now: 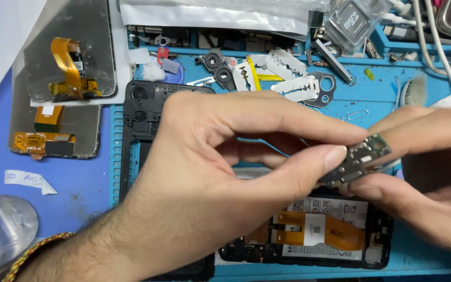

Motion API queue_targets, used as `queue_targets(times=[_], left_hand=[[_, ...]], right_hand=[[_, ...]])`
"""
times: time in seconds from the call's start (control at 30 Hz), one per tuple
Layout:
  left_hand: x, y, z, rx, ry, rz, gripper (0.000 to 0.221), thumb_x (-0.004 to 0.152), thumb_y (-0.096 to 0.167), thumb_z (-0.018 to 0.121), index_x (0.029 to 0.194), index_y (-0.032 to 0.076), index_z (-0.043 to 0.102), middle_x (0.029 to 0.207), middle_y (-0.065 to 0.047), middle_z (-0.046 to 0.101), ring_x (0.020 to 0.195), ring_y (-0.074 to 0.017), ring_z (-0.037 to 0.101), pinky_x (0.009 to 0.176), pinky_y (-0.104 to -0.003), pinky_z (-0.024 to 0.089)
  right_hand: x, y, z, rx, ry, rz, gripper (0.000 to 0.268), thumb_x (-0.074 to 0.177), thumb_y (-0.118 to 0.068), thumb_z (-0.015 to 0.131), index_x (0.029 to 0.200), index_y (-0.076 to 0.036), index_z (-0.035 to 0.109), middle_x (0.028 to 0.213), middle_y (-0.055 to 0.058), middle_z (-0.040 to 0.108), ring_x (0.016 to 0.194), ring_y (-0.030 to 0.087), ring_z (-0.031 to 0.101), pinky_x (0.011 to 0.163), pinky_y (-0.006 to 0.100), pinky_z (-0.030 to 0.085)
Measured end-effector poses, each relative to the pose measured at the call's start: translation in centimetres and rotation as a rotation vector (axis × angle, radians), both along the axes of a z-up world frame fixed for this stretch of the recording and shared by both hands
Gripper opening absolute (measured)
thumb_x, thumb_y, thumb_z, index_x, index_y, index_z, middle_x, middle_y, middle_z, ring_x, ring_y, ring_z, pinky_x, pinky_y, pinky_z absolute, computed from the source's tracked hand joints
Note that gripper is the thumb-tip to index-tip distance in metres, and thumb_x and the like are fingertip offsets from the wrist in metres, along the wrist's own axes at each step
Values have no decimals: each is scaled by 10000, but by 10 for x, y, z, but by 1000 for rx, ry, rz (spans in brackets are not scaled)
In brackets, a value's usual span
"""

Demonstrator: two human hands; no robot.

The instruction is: Cleaning and inspecting a mobile phone charging port daughterboard using tweezers and a cloth

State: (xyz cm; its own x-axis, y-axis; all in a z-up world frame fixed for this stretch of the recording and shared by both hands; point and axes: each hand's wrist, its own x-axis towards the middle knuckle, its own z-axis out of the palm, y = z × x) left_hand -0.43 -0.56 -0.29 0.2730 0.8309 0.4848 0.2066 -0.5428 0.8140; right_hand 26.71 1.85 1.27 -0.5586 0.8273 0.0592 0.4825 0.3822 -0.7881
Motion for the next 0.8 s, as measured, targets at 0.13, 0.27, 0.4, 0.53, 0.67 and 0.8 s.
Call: queue_targets(times=[0.13,0.27,0.4,0.53,0.67,0.8], left_hand=[[-4,-1,0,-2,-5,9,156,1090,112,712,1237,63,691,1110,-72,808,995,-204,846,913,-314,673],[-3,-4,2,3,-7,16,158,1090,111,713,1239,64,691,1112,-72,808,997,-204,845,914,-314,673],[-3,2,4,10,-8,5,160,1090,111,714,1242,66,690,1114,-72,807,1000,-204,844,915,-313,673],[0,5,5,13,-7,-6,163,1090,110,715,1245,67,689,1117,-72,806,1003,-203,843,917,-312,673],[0,2,3,2,-5,-11,165,1090,110,716,1247,68,688,1118,-72,806,1005,-203,842,918,-312,673],[1,-4,2,-6,-6,-15,168,1090,110,717,1250,70,687,1121,-72,805,1008,-203,841,919,-311,673]], right_hand=[[-2,-16,0,-26,-40,-238,611,812,-29,770,1348,-12,478,1026,159,735,785,205,850,754,267,685],[2,-20,1,41,-115,-233,453,871,-29,749,1279,-9,551,1076,152,741,879,201,815,816,268,649],[26,-29,-20,122,-168,-346,219,1032,-46,677,1236,22,634,1220,165,700,1135,231,721,1047,299,556],[36,-28,-36,-105,197,-481,363,1019,-251,583,1315,-45,537,1208,164,601,883,322,809,799,395,780],[21,-30,-15,-72,-14,-435,317,1006,-114,548,1284,37,519,964,225,728,824,280,841,865,323,659],[33,-29,-26,-21,32,-397,368,1002,-212,552,1301,0,521,1075,188,671,795,245,819,798,292,688]])
